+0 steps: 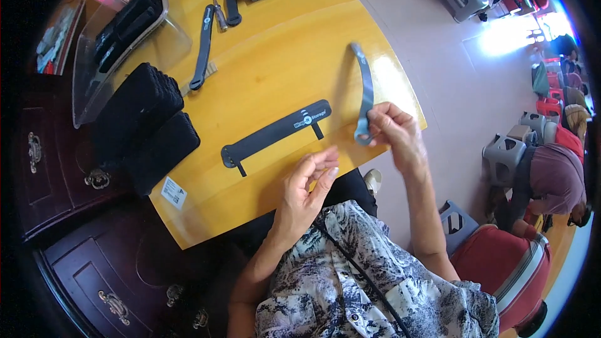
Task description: The recorder is organizing, inspecting, and aligning black utility straps at a workbench.
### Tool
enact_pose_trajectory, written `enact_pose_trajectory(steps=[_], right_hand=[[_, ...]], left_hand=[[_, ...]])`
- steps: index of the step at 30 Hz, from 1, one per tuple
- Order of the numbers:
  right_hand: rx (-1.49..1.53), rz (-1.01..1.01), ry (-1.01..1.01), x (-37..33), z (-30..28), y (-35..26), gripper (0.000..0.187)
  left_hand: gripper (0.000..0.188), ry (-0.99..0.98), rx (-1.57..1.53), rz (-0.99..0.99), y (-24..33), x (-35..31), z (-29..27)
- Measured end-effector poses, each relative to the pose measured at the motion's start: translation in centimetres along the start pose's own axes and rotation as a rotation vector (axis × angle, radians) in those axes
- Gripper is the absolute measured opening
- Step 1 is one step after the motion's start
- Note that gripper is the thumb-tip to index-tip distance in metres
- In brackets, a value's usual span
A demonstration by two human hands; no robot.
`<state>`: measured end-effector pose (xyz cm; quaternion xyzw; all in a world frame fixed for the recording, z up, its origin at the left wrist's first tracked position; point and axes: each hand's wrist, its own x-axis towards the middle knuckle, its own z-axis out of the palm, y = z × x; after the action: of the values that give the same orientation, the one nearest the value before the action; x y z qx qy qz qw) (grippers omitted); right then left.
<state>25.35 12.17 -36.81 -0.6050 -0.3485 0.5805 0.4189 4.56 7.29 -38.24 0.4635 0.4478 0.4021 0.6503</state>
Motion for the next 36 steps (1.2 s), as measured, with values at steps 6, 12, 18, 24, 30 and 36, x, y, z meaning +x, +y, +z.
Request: enact_pose_trajectory(steps=[6, 12, 18, 24, 30, 36], right_hand=[[0.311, 0.004, -0.039, -3.4, 4.6, 3.6, 0.015], [0.558, 0.058, -0.142, -4.4, 5.5, 4.0, 0.012], [0.435, 0.043, -0.103, -3.3, 4.7, 3.4, 0.021], [0.194, 0.105, -0.125, -2.6, 5.0, 2.8, 0.016], [-0.004, 0.133, -0.136, -1.5, 4.3, 1.5, 0.018], [-0.051, 0.142, -0.197, -1.1, 4.7, 0.6, 0.017]], left_hand=[[0.037, 0.032, -0.205, -0.052, 0.3, -0.6, 0.3], [0.013, 0.125, -0.001, -0.067, 0.3, -1.7, -1.2], [0.012, 0.188, 0.063, -0.200, 0.3, -3.6, -5.5], [0.017, 0.330, -0.010, -0.176, 0.0, -5.1, -9.1], [0.017, 0.313, -0.076, -0.177, 0.2, -5.1, -10.2], [0.013, 0.440, 0.161, -0.035, 0.1, -4.5, -10.3]])
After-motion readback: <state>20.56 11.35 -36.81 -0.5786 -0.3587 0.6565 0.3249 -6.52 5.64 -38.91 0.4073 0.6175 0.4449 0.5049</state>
